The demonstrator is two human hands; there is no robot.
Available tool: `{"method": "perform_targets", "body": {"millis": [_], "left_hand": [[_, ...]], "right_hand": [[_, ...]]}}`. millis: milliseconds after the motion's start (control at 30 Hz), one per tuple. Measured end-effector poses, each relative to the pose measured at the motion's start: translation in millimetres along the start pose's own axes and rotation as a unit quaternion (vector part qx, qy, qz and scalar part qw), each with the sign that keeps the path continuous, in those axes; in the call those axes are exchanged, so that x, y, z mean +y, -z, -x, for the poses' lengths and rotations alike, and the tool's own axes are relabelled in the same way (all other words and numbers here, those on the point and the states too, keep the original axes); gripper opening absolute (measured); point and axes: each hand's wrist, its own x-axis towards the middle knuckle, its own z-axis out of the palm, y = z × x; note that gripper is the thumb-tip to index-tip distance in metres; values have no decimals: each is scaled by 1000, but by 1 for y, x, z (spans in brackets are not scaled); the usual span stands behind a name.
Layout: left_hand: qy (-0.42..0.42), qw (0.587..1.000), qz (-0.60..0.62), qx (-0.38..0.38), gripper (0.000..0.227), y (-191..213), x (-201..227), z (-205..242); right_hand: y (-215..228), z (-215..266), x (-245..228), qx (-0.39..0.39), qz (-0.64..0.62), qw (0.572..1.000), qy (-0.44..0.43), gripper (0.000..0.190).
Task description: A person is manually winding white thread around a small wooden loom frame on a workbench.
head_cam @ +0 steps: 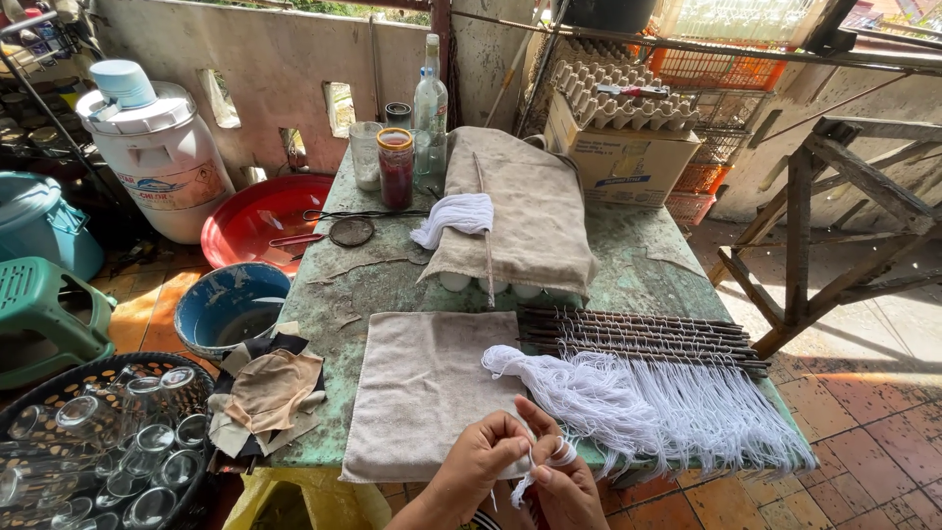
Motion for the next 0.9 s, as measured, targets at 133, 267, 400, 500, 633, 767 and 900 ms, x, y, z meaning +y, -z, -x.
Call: {"method": "perform_targets", "body": {"millis": [133, 267, 400, 500, 633, 767, 900], "left_hand": [[-110, 986, -121, -20, 12, -5, 23, 11], [-183, 924, -335, -7, 14, 2, 25, 7], [-165, 934, -314, -29, 9, 2, 17, 2], [-52, 949, -310, 6, 16, -3, 20, 1], [-68, 960, -266, -54, 8, 24, -5, -14], [-52, 952, -291, 81, 11, 55, 1, -52], [-205, 825, -491, 192, 13, 85, -15, -99]], "right_hand": [[3, -4, -15, -76, 338, 938, -10, 32], [-7, -4, -19, -86, 326, 939, -71, 47], [40, 13, 11, -28, 236, 950, -204, 21], [18, 4, 6, -55, 88, 994, -15, 33], [29, -12, -40, 17, 99, 990, 98, 74], [38, -27, -89, 143, 16, 985, 90, 60], [36, -48, -82, 91, 216, 967, 97, 80]]}}
